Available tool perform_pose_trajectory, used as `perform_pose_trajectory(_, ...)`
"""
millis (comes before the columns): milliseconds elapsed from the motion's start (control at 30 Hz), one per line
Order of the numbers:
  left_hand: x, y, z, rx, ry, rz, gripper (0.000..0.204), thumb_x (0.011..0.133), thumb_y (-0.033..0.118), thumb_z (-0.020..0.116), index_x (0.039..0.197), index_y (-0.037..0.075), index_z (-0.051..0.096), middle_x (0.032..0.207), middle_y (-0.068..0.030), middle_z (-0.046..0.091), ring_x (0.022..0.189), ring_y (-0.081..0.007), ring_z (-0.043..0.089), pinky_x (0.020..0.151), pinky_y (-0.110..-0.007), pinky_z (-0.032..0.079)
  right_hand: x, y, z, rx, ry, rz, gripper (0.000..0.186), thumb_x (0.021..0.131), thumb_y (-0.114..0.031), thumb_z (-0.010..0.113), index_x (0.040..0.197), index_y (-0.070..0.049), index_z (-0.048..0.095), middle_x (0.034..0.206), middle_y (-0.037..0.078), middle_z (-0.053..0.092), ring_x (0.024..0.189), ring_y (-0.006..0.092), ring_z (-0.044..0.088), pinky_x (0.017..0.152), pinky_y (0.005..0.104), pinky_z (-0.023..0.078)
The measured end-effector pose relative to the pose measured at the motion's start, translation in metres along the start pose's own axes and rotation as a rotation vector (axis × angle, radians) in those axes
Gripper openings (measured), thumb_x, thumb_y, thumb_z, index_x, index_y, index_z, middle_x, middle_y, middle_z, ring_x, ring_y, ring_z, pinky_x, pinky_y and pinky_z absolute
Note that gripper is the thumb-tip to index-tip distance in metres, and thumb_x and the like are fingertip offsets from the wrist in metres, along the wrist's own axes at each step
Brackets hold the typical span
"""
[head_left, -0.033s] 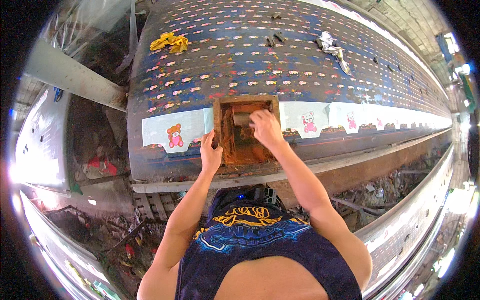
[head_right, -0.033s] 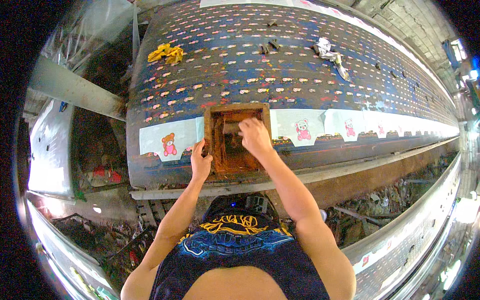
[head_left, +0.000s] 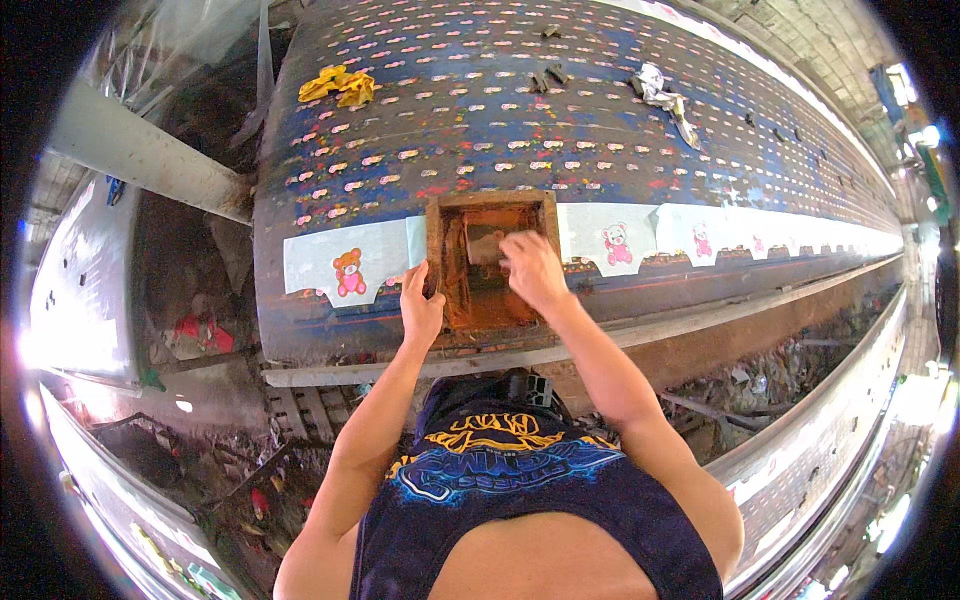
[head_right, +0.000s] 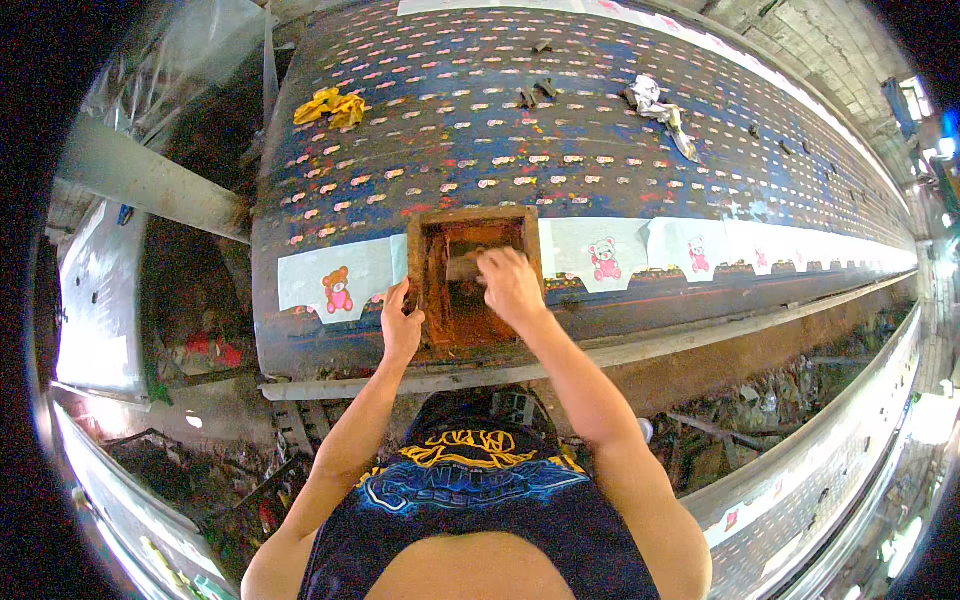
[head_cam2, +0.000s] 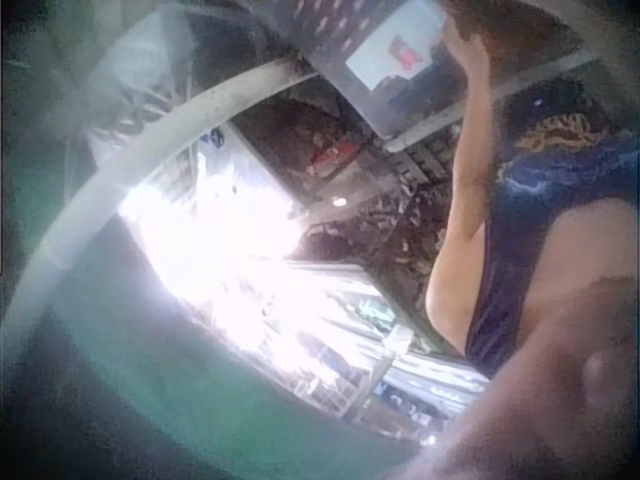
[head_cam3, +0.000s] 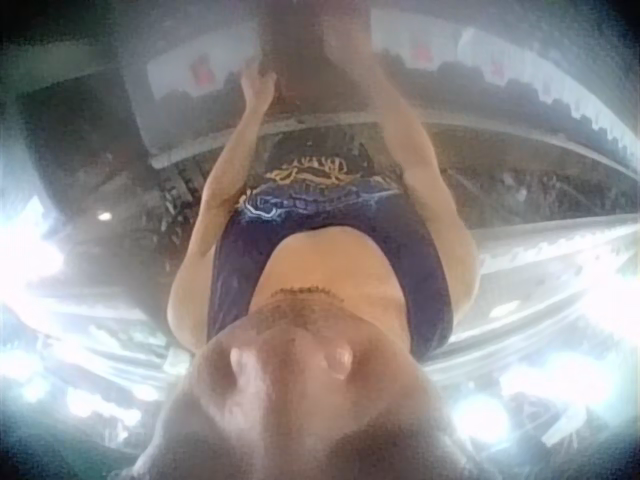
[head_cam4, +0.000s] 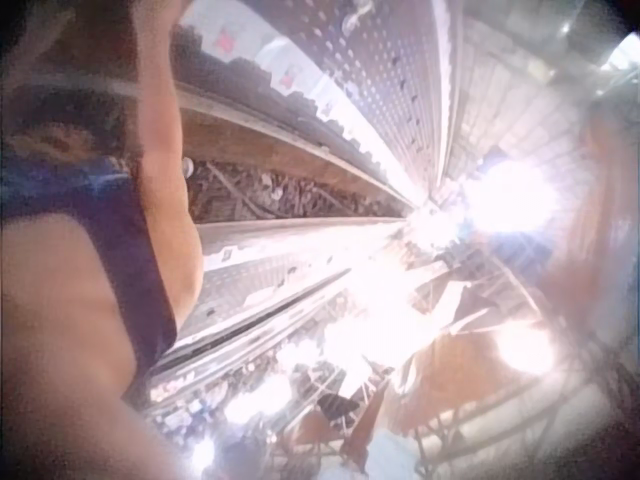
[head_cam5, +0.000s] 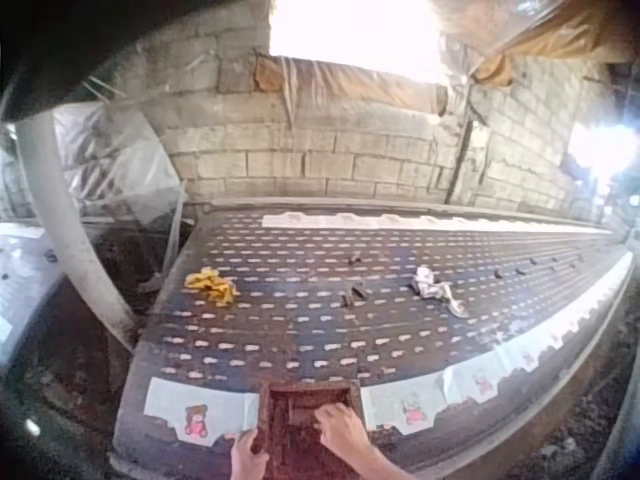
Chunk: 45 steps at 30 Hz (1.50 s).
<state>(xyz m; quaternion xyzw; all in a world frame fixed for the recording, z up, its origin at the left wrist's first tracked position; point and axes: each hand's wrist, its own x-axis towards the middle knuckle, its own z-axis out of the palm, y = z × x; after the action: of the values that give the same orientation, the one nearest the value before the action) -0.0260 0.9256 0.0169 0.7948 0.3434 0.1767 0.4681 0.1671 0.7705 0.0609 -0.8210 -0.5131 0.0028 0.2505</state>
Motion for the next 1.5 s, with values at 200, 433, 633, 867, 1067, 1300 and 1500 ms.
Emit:
perform_pose_trajectory(200, 0.002, 0.000, 0.003, -0.020, 0.027, 0.020, 0.065, 0.074, -0.010, 0.059, 0.139, -0.008, 0.053, 0.137, -0.0215, 0.056, 0.131, -0.0368, 0.052, 0.113, -0.040, 0.040, -0.086, -0.045, -0.009, 0.020, 0.001, -0.051, 0.035, 0.076, -0.003, 0.067, 0.111, 0.000, 0.066, 0.114, 0.015, 0.066, 0.113, 0.0350, 0.060, 0.099, 0.0462, 0.049)
perform_pose_trajectory(433, 0.007, 0.005, 0.004, -0.032, 0.047, 0.004, 0.065, 0.074, -0.010, 0.059, 0.138, -0.006, 0.054, 0.137, -0.0197, 0.056, 0.129, -0.0349, 0.054, 0.111, -0.038, 0.041, -0.098, -0.034, -0.040, 0.227, 0.152, 0.214, 0.053, 0.085, -0.028, 0.079, 0.124, 0.004, 0.062, 0.125, 0.020, 0.062, 0.119, 0.0385, 0.057, 0.104, 0.0499, 0.045)
perform_pose_trajectory(633, 0.002, 0.016, 0.008, -0.207, 0.100, -0.005, 0.067, 0.073, -0.013, 0.056, 0.139, -0.005, 0.055, 0.134, -0.0147, 0.056, 0.124, -0.0289, 0.057, 0.105, -0.034, 0.045, -0.108, 0.020, -0.013, 0.385, 0.154, 0.707, 0.062, 0.093, -0.044, 0.068, 0.123, 0.009, 0.063, 0.117, 0.026, 0.064, 0.110, 0.0420, 0.063, 0.098, 0.0456, 0.049)
perform_pose_trajectory(867, -0.006, 0.063, 0.075, -0.237, 0.112, 0.049, 0.068, 0.073, -0.014, 0.054, 0.141, -0.004, 0.054, 0.135, -0.0133, 0.055, 0.125, -0.0274, 0.055, 0.106, -0.037, 0.045, -0.134, 0.067, -0.074, 0.452, 0.248, 0.679, 0.058, 0.091, -0.041, 0.071, 0.124, 0.007, 0.064, 0.118, 0.023, 0.063, 0.112, 0.0397, 0.061, 0.098, 0.0444, 0.048)
perform_pose_trajectory(1067, -0.012, 0.090, 0.176, -0.197, 0.124, 0.080, 0.069, 0.073, -0.013, 0.056, 0.142, -0.005, 0.053, 0.138, -0.0139, 0.053, 0.127, -0.0261, 0.054, 0.108, -0.037, 0.044, -0.165, 0.153, -0.121, 0.433, 0.224, 0.723, 0.055, 0.090, -0.036, 0.073, 0.124, 0.006, 0.063, 0.116, 0.021, 0.063, 0.110, 0.0373, 0.061, 0.096, 0.0435, 0.049)
perform_pose_trajectory(1300, -0.016, 0.121, 0.224, -0.124, 0.128, 0.079, 0.065, 0.075, -0.012, 0.056, 0.139, -0.007, 0.054, 0.134, -0.0162, 0.056, 0.124, -0.0302, 0.057, 0.105, -0.034, 0.045, -0.186, 0.203, -0.143, 0.437, 0.174, 0.720, 0.062, 0.088, -0.040, 0.073, 0.125, 0.009, 0.062, 0.118, 0.023, 0.062, 0.111, 0.0377, 0.061, 0.096, 0.0432, 0.049)
perform_pose_trajectory(1500, -0.015, 0.125, 0.232, -0.071, 0.134, 0.041, 0.065, 0.073, -0.012, 0.056, 0.138, -0.007, 0.055, 0.132, -0.0173, 0.057, 0.124, -0.0307, 0.057, 0.107, -0.035, 0.044, -0.191, 0.221, -0.141, 0.470, 0.118, 0.708, 0.067, 0.089, -0.043, 0.073, 0.127, 0.010, 0.061, 0.122, 0.023, 0.063, 0.115, 0.0369, 0.061, 0.100, 0.0426, 0.047)
